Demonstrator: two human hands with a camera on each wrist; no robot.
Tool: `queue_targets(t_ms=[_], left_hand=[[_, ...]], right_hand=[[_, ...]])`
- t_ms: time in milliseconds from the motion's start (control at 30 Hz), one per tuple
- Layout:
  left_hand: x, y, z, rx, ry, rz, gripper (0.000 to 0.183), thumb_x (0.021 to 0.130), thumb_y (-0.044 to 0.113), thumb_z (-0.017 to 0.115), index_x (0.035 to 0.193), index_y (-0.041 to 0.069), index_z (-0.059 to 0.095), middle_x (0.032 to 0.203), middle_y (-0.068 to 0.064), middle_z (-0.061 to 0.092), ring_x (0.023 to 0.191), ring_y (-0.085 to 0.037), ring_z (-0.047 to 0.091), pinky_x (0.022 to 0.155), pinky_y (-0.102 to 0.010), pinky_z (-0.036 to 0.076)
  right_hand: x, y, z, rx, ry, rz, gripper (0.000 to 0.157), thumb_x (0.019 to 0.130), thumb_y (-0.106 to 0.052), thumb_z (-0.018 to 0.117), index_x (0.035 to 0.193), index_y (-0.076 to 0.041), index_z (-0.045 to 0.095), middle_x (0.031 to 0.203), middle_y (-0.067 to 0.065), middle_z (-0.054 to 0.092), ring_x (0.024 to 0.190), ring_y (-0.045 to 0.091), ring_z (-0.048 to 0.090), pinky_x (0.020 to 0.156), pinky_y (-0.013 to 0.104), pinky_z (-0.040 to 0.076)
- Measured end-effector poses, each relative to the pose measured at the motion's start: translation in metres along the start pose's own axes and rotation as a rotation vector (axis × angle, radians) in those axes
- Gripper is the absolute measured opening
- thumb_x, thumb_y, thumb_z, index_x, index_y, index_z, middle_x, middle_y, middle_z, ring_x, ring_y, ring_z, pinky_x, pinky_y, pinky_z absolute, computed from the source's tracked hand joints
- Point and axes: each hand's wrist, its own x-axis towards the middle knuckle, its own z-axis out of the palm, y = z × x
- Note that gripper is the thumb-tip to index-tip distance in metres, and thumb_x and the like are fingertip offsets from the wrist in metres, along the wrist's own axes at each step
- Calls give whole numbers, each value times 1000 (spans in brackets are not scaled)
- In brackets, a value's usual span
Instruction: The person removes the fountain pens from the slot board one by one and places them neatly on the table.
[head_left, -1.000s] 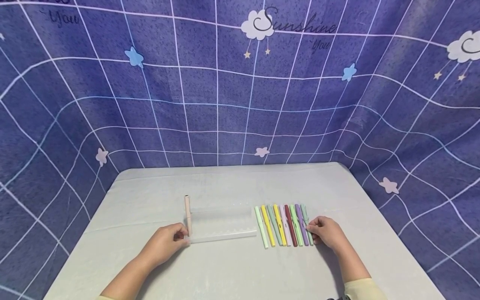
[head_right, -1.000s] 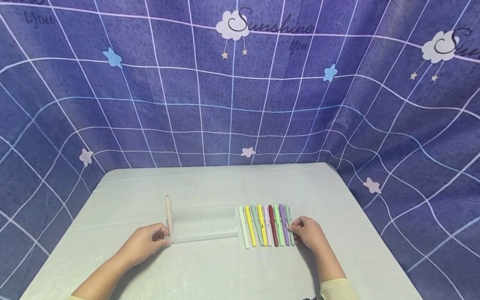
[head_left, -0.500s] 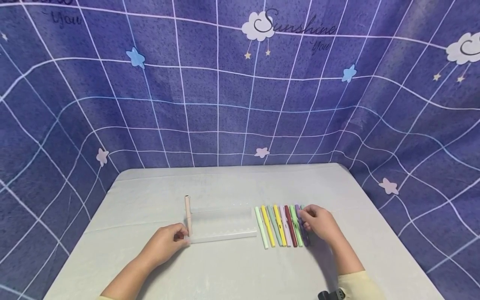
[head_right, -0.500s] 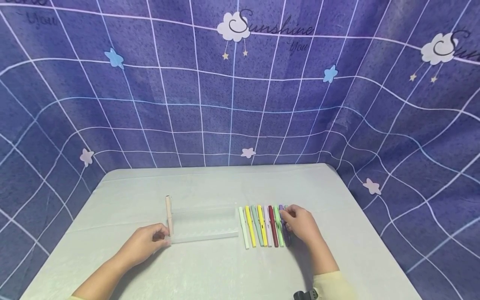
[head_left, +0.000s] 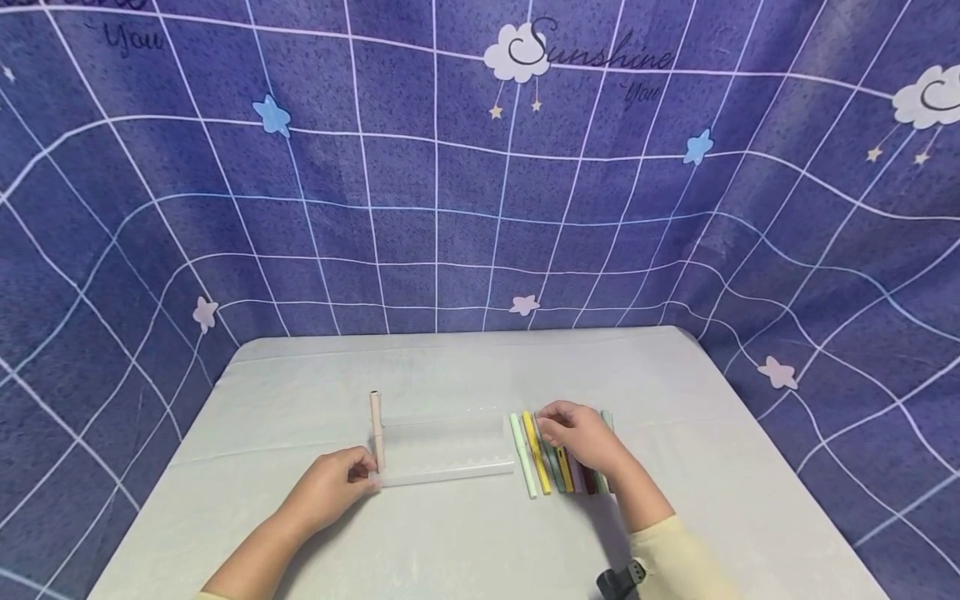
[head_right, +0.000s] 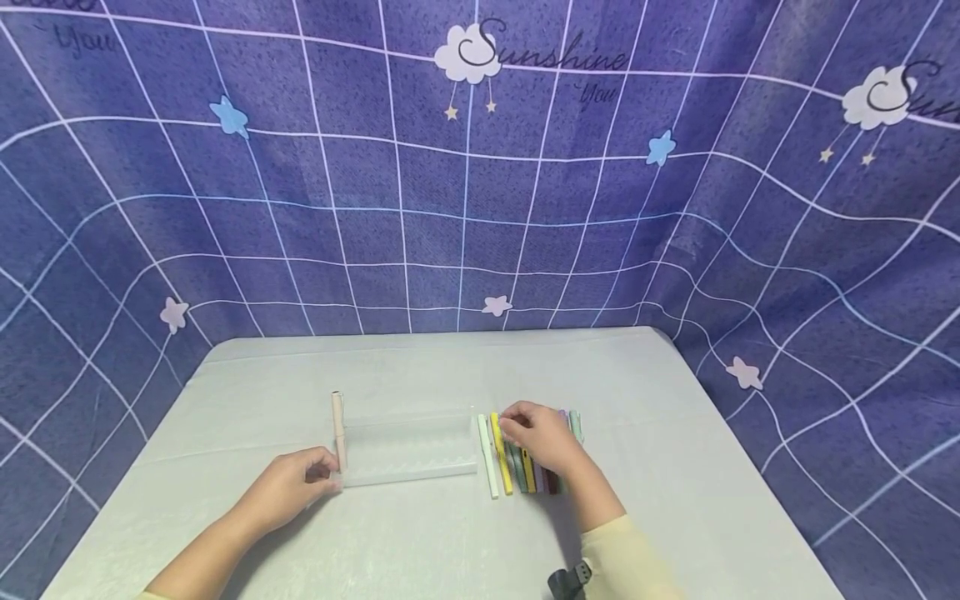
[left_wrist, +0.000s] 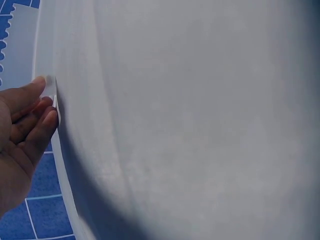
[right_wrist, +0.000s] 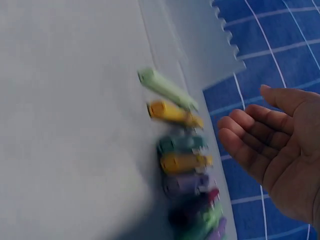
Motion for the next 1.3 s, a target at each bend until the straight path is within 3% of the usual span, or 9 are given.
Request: queue_targets(t_ms=[300,567,800,1067,1300], left_hand=[[-1,2,-1,-5,0,-4,20,78,20,82,87,24,65,79,17,64,79,-3,60,77,-30,53],[-1,1,-1,-13,-4,-5,20,78,19,82,87,24,65,79,17,63,79,-3,59,77,-30,53],[-1,1,-1,-10,-10,-11,19,79,21,82,88,24,65,79,17,62,78,-3,58,76,-29,52],[-3,1,-2,-19,-6,-5,19,79,19,82,89,23,65,81,15,65,80,-3,60,77,-31,53],[-2,1,-2,-12,0,2,19,79,20,81,89,24,65,80,16,64,78,-3,59,75,-28,52]], right_hand=[[12,-22,35,-68,-75,-110,28,98,-35,60,112,-13,69,107,-1,71,96,14,66,82,33,55],[21,-36,66,-45,-133,-131,34,97,-37,61,118,-11,69,111,-1,70,101,16,64,86,34,53],[30,-48,95,-46,-156,-181,33,96,-34,64,116,-9,70,105,-1,72,92,10,65,83,28,53],[37,-61,124,37,-201,-158,33,94,-32,67,116,-8,69,100,-3,73,80,2,64,74,21,53],[43,-73,146,83,-199,-150,34,93,-35,67,115,-9,69,95,-5,72,76,5,65,69,21,53]])
